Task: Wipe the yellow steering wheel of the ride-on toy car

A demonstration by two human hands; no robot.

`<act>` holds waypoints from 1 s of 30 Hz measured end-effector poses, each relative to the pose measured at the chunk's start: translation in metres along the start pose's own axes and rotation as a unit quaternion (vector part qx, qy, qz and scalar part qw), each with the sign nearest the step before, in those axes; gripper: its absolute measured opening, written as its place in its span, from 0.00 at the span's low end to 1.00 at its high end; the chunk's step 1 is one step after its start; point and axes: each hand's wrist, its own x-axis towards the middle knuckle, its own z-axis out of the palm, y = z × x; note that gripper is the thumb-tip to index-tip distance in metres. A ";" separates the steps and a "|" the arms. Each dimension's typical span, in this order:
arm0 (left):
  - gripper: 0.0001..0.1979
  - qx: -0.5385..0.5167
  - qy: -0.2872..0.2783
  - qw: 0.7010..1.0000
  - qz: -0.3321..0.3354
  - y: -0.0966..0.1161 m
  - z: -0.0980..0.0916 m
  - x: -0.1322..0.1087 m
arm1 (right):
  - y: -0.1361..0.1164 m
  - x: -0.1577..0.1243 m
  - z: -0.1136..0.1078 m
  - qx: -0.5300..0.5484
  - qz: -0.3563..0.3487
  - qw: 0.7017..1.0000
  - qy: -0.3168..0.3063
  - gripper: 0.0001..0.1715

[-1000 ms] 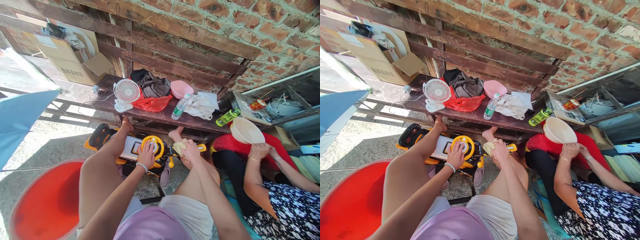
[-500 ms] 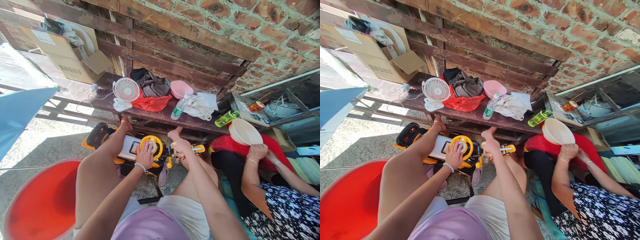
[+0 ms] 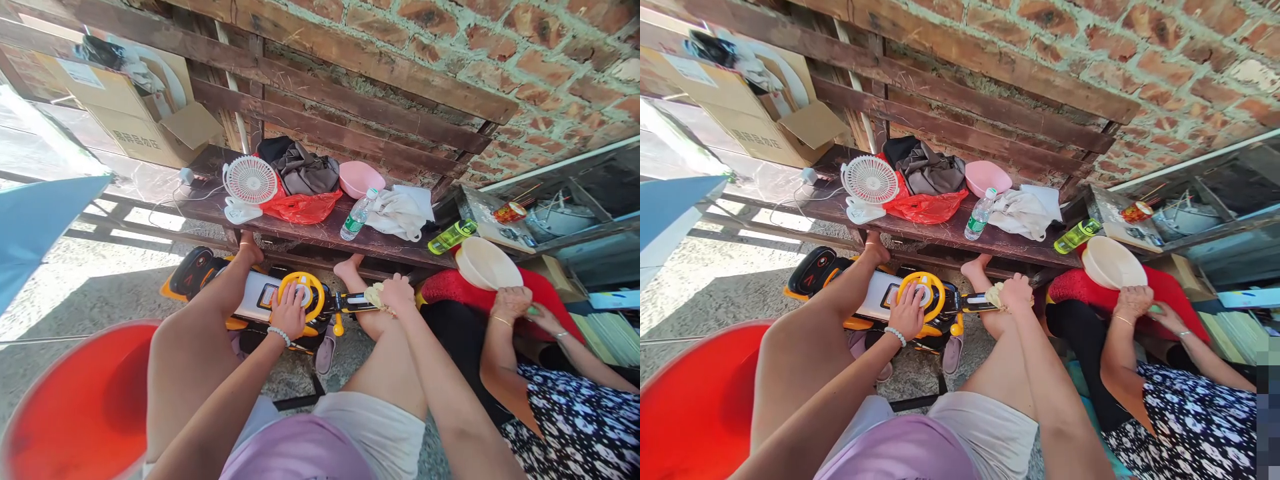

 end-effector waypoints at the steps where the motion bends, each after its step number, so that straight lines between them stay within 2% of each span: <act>1: 0.32 0.001 0.000 1.000 -0.001 0.000 0.000 0.000 | -0.007 -0.003 0.002 -0.005 -0.007 1.000 0.011 0.25; 5: 0.31 0.005 -0.001 1.000 -0.001 0.000 0.000 0.000 | -0.031 -0.013 0.000 0.006 -0.051 0.999 -0.006 0.24; 10: 0.30 0.009 0.007 1.000 0.006 -0.001 0.002 0.000 | -0.038 -0.017 -0.010 0.026 -0.080 0.995 -0.044 0.28; 13: 0.30 0.010 0.011 1.000 0.008 -0.002 0.001 0.001 | -0.053 -0.022 -0.007 0.049 -0.121 0.991 -0.025 0.27; 16: 0.30 0.013 0.009 1.000 0.010 -0.002 0.001 0.001 | -0.066 -0.028 0.001 0.059 -0.175 0.983 0.003 0.21; 19: 0.31 0.014 0.003 1.000 0.008 -0.003 0.001 0.001 | -0.061 -0.033 0.007 0.081 -0.199 0.976 0.023 0.21; 23: 0.31 0.009 0.000 1.000 0.006 -0.001 0.000 0.001 | -0.032 -0.038 0.015 0.104 -0.177 0.978 0.045 0.27; 25: 0.31 0.006 0.001 1.000 0.006 -0.001 0.000 0.001 | -0.018 -0.041 0.020 0.110 -0.152 0.980 0.060 0.27; 27: 0.31 0.005 0.000 1.000 0.006 -0.001 0.000 0.001 | -0.010 -0.045 0.027 0.116 -0.113 0.984 0.073 0.23; 30: 0.32 0.004 -0.003 1.000 0.005 -0.002 0.002 0.001 | -0.009 -0.053 0.040 0.137 -0.019 0.986 0.098 0.23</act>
